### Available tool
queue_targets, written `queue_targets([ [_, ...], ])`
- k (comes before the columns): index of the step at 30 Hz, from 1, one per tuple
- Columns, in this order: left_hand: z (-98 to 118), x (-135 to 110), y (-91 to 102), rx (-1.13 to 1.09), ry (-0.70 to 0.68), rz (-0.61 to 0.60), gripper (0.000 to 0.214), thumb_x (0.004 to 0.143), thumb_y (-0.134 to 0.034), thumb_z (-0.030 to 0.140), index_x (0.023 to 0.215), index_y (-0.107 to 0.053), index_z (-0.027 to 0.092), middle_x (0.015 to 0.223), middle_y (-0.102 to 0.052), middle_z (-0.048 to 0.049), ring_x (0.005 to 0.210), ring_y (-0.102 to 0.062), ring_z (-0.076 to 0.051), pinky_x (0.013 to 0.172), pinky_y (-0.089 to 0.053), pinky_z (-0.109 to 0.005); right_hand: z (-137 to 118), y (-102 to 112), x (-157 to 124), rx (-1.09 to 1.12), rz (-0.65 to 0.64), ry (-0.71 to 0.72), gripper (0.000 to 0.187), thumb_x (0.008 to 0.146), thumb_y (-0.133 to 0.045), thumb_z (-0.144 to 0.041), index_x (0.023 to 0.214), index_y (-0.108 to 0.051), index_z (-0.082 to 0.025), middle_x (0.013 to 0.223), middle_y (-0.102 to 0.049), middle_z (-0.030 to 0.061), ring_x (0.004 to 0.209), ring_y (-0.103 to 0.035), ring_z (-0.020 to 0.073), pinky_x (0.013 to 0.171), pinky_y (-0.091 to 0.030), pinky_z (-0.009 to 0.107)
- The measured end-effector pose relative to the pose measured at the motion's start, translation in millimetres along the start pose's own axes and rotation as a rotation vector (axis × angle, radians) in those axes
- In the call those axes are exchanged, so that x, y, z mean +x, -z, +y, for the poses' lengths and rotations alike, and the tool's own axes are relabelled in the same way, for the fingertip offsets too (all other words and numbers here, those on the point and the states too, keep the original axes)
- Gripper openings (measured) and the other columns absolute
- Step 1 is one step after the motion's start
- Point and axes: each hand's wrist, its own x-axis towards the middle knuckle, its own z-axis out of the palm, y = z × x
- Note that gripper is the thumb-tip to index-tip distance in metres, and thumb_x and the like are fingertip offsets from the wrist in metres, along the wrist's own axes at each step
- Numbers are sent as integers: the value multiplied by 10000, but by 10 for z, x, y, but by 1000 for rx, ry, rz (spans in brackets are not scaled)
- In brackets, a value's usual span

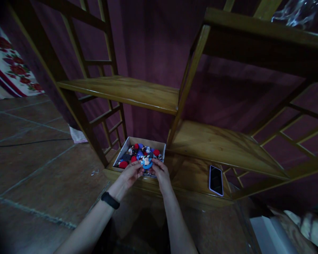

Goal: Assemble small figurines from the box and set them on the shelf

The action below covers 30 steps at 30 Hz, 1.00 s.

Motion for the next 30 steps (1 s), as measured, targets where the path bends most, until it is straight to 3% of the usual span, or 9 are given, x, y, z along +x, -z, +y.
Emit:
queue_targets([
  [6, -7, -33, 2, -11, 48, 28, 49, 741, -629, 93, 732, -592, 124, 511, -600, -17, 395, -549, -77, 400, -425, -143, 29, -12, -3, -61, -46, 9, 355, 586, -710, -287, 925, -665, -192, 858, -687, 12, 725, -630, 163, 762, -510, 335],
  [17, -30, -70, -20, 67, 84, -81, 77, 810, -536, 143, 793, -599, 102, 615, -662, -94, 501, -612, -112, 468, -467, -178, 91, 42, 72, -126, -6, 88, 357, 568, -740, -398, 828, -610, -190, 791, -651, 3, 664, -602, 146, 642, -520, 297],
  [24, -46, -77, 10, 139, 105, -30, 75, 743, -616, 125, 815, -600, 108, 647, -670, -95, 523, -624, -125, 482, -469, -188, 51, 61, 69, -191, 74, 133, 303, 602, -710, -419, 759, -591, -189, 696, -606, -23, 579, -557, 116, 544, -493, 250],
  [27, -42, -92, 24, 172, 22, 50, 128, 712, -641, 129, 835, -607, 123, 648, -661, -71, 517, -613, -116, 480, -457, -186, 55, 76, 75, -221, 91, 144, 295, 606, -704, -419, 752, -587, -191, 685, -606, -23, 574, -556, 119, 529, -490, 247],
  [30, -25, -122, 1, 182, -154, 76, 198, 669, -680, 158, 860, -634, 133, 676, -654, -46, 570, -614, -116, 522, -462, -197, 73, 83, 83, -256, 102, 149, 293, 614, -693, -426, 758, -586, -195, 696, -612, -21, 583, -566, 125, 525, -489, 245],
])
